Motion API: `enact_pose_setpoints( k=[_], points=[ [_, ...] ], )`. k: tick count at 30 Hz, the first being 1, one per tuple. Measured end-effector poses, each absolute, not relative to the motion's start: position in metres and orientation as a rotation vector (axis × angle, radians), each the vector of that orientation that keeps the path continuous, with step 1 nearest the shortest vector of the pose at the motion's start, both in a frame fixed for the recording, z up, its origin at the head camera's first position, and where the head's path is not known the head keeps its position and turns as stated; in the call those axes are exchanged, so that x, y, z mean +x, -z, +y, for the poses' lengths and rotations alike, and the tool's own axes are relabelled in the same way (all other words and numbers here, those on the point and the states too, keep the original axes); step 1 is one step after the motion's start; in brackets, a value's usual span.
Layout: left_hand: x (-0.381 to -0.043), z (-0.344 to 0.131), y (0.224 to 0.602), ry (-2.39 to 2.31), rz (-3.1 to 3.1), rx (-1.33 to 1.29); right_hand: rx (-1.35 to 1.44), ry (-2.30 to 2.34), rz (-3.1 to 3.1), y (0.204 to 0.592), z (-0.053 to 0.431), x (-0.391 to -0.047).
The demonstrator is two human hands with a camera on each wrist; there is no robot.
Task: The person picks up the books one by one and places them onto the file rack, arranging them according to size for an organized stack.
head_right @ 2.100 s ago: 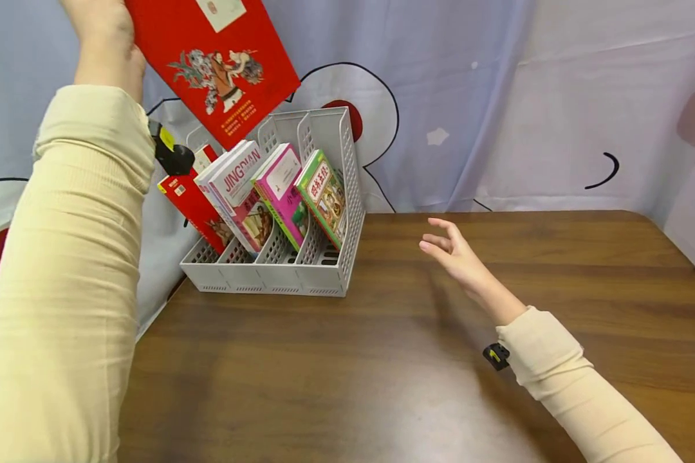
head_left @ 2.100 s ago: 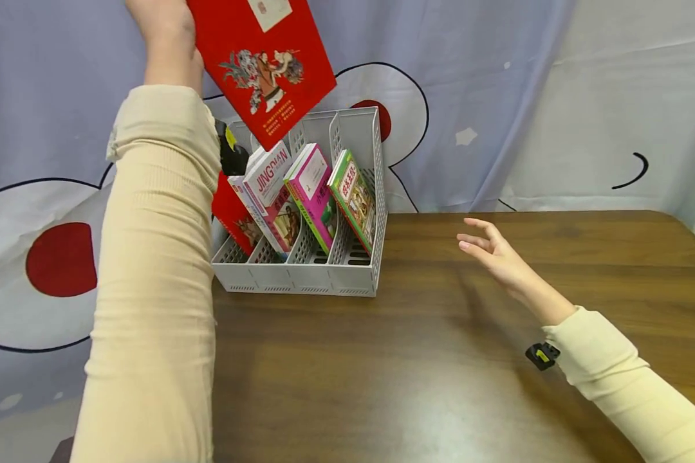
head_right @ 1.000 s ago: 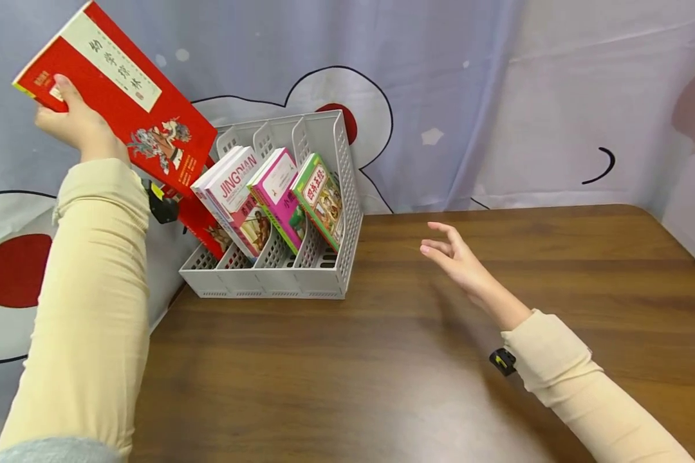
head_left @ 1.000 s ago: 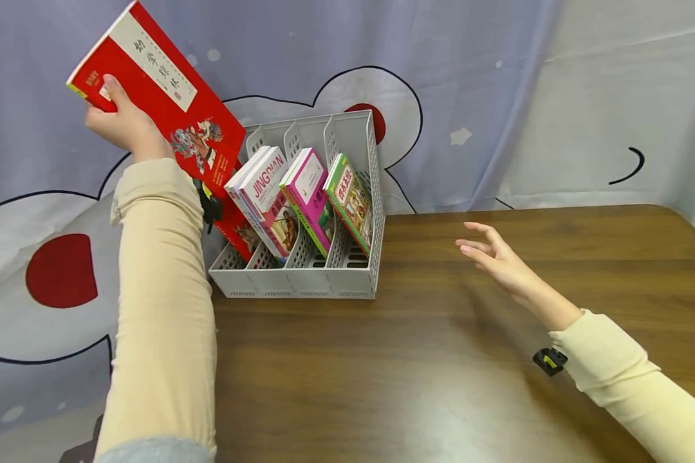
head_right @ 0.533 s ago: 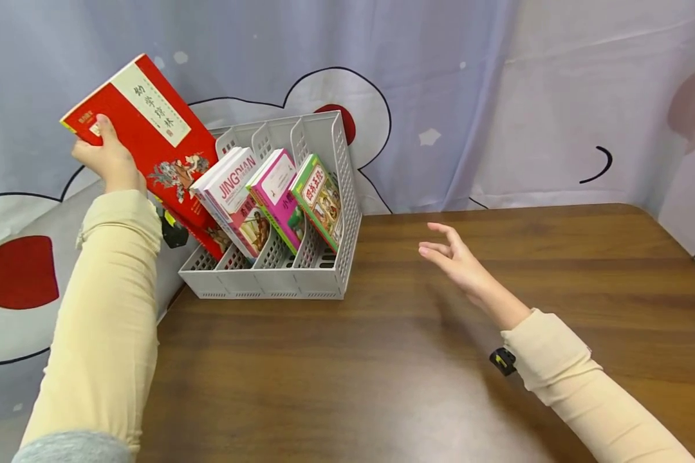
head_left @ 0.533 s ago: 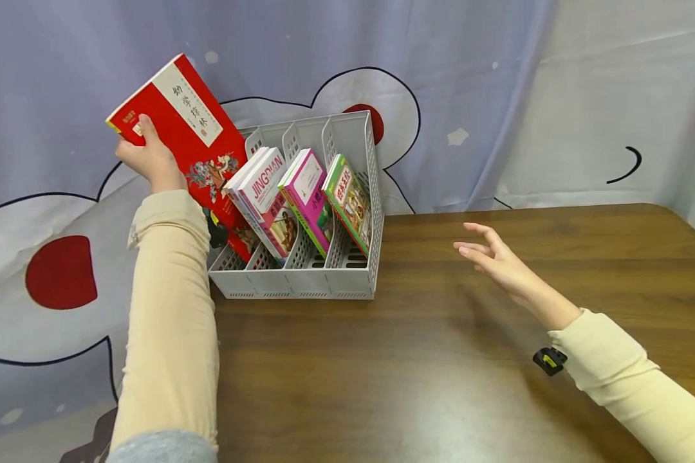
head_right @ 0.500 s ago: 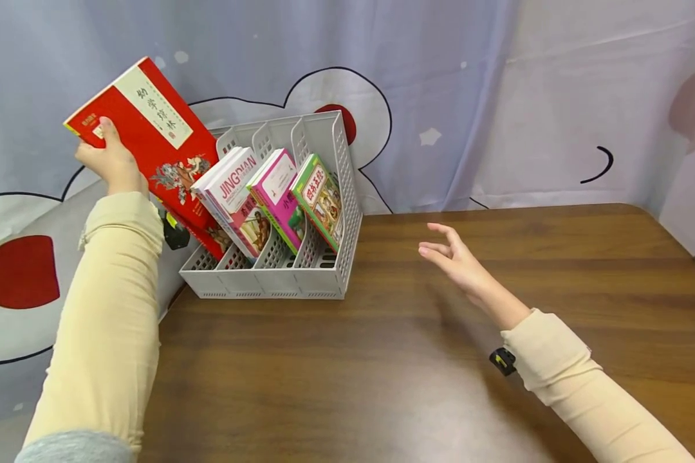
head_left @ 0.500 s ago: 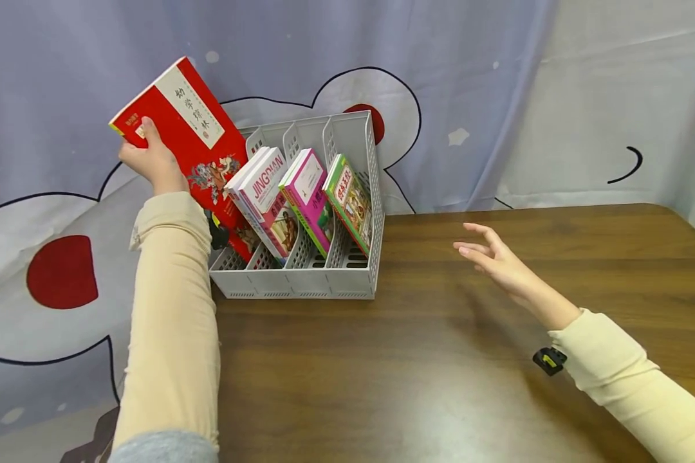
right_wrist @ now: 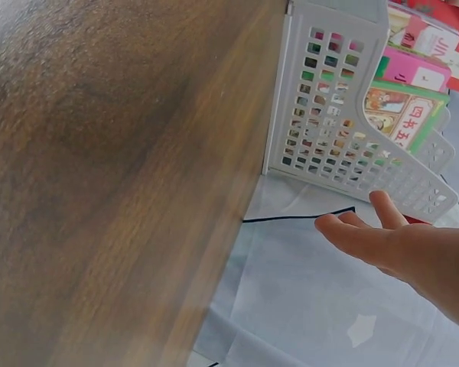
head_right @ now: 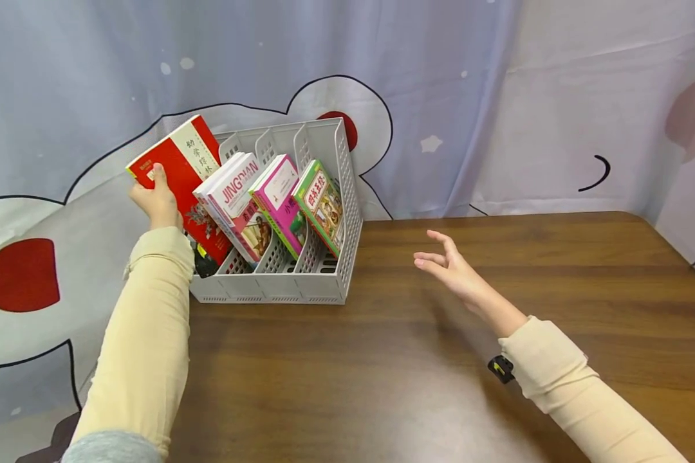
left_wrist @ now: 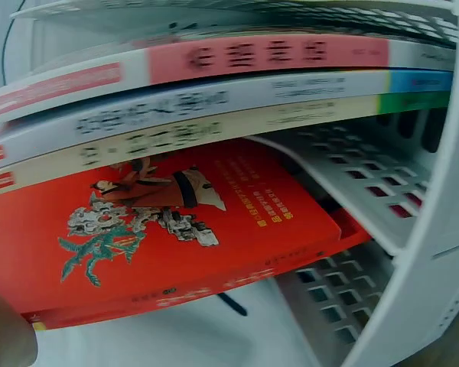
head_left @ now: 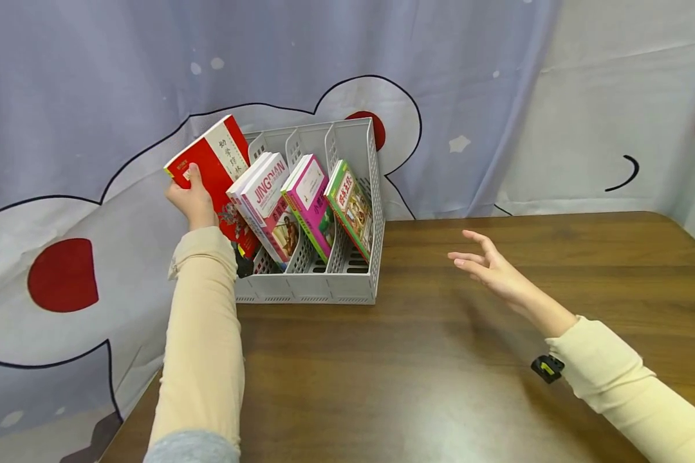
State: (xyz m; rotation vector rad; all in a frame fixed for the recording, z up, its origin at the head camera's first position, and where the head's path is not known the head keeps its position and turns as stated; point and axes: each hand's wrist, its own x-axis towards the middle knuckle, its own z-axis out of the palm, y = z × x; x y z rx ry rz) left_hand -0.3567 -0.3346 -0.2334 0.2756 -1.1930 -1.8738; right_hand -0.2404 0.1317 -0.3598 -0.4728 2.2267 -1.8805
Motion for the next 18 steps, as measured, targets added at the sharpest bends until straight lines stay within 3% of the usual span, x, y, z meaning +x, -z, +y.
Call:
enact_pose_setpoints(
  k=[13, 18],
  points=[
    [-0.383, -0.331, 0.304, 1.711, -1.362, 0.374, -0.458, 1.869, 2.204, 0.364, 0.130, -0.240],
    [-0.387, -0.328, 0.313, 1.670, -1.422, 0.328, -0.457, 1.883, 2.200, 0.363, 0.130, -0.240]
  ],
)
